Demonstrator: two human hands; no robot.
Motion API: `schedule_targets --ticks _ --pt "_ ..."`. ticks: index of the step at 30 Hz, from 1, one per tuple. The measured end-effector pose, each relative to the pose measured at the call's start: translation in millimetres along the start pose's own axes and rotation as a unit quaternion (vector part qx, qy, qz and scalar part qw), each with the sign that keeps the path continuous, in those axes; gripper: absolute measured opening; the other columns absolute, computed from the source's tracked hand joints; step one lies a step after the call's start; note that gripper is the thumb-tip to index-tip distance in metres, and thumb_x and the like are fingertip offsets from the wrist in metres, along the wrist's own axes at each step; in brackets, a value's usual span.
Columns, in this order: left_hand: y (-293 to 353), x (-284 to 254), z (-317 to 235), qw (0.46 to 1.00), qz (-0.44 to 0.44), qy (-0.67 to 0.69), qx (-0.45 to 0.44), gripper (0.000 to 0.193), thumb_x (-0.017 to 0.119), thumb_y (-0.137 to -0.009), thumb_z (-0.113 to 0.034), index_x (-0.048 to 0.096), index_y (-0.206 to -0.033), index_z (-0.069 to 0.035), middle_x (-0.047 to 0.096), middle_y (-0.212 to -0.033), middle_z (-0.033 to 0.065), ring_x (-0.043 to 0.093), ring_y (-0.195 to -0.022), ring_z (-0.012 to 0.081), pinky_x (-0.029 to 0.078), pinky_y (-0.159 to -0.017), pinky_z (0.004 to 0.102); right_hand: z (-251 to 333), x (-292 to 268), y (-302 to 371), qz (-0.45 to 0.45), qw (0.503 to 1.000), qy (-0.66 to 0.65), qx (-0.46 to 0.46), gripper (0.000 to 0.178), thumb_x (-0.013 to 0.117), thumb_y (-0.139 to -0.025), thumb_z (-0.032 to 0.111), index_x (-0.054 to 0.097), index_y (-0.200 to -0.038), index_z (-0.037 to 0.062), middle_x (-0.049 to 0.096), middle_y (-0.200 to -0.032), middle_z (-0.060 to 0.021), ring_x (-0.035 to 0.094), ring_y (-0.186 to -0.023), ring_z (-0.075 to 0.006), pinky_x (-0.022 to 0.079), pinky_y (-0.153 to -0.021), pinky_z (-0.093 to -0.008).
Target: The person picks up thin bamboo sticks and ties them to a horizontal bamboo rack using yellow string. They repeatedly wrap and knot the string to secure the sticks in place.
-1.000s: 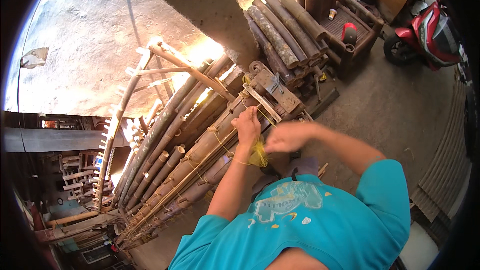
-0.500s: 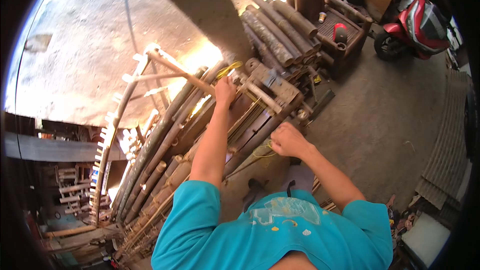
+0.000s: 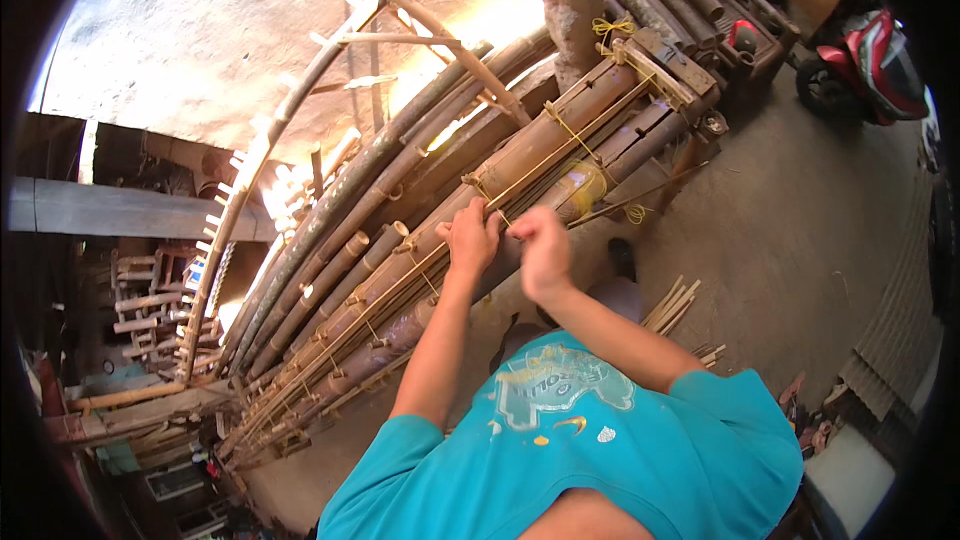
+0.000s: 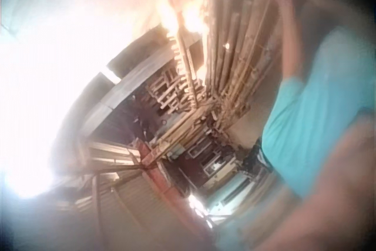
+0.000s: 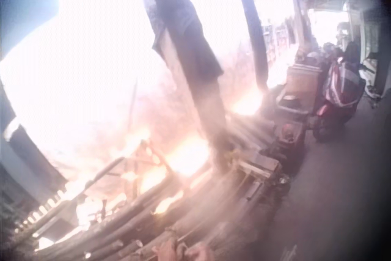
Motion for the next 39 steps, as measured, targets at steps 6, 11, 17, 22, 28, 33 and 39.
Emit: schedule_targets --ticks 6,11,17,22,28,33,39 --pt "-2 -13 7 0.963 -0.173 0.197 0.066 0.023 0.054 -0.098 -0.027 0.065 -0.11 -0.011 0.069 -0.087 0.0104 0.064 -0.088 0.0279 0.029 -0.086 0.0437 2 167 -56 0.44 0.497 0.733 -0.147 0.048 0.04 -0.102 0.046 0.073 -0.106 0.0105 0.068 -0.104 -0.014 0.063 -0.099 -0.0324 0.044 -0.086 -0.0509" --pt "4 0 21 0.989 -0.061 0.134 -0.014 0.024 0.051 -0.1 -0.029 0.07 -0.104 -0.015 0.07 -0.083 0.0101 0.064 -0.081 0.0261 0.026 -0.086 0.0409 -51 128 -108 0.415 0.784 0.435 0.153 0.048 0.04 -0.103 0.044 0.071 -0.096 0.0076 0.068 -0.094 -0.013 0.063 -0.088 -0.0298 0.046 -0.079 -0.0467" --pt "2 -7 9 0.991 -0.089 0.098 -0.01 0.025 0.051 -0.1 -0.027 0.07 -0.099 -0.012 0.068 -0.079 0.0105 0.06 -0.075 0.0236 0.034 -0.083 0.0407 5 17 37 0.588 0.572 0.571 0.038 0.035 0.054 -0.098 0.032 0.068 -0.089 0.0013 0.069 -0.082 -0.0189 0.064 -0.086 -0.0419 0.048 -0.089 -0.0489" --pt "-70 -39 10 0.881 -0.067 0.468 -0.011 0.029 0.052 -0.103 -0.023 0.07 -0.096 -0.001 0.063 -0.071 0.0009 0.051 -0.062 0.0065 0.041 -0.059 0.0241 -18 16 40 0.488 0.719 0.495 0.029 0.042 0.055 -0.095 0.031 0.061 -0.068 0.0 0.059 -0.069 -0.0238 0.057 -0.067 -0.0438 0.045 -0.065 -0.0514" --pt "-127 -1 88 0.985 -0.154 0.073 -0.039 0.036 0.05 -0.1 -0.029 0.067 -0.104 0.002 0.068 -0.087 0.0235 0.065 -0.082 0.0393 0.05 -0.074 0.0476 -26 20 75 0.475 0.626 0.598 -0.157 0.017 0.061 -0.09 0.021 0.064 -0.088 0.0051 0.065 -0.081 -0.0179 0.061 -0.078 -0.0368 0.047 -0.083 -0.0453" --pt "-83 -55 92 0.986 -0.098 0.132 0.029 0.037 0.05 -0.099 -0.032 0.063 -0.114 -0.001 0.066 -0.103 0.0288 0.062 -0.1 0.0464 0.048 -0.084 0.0514 -82 42 152 0.515 0.704 0.489 0.016 0.03 0.063 -0.09 0.02 0.059 -0.117 0.008 0.063 -0.109 -0.0144 0.063 -0.098 -0.0276 0.048 -0.09 -0.0407" --pt "69 -42 187 0.988 0.133 0.071 0.024 0.031 0.051 -0.098 -0.029 0.06 -0.116 -0.006 0.066 -0.115 0.0248 0.061 -0.112 0.0395 0.043 -0.093 0.052 -149 12 159 -0.118 0.904 -0.244 0.331 0.019 0.053 -0.096 0.022 0.063 -0.101 0.0073 0.066 -0.091 -0.0058 0.063 -0.087 -0.0172 0.049 -0.087 -0.0319"
Point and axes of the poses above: each hand's wrist, its own y-axis away from the middle knuckle, its own x-axis out of the palm, z = x × y, the point moved 8 cm from there along -y, towards the middle knuckle
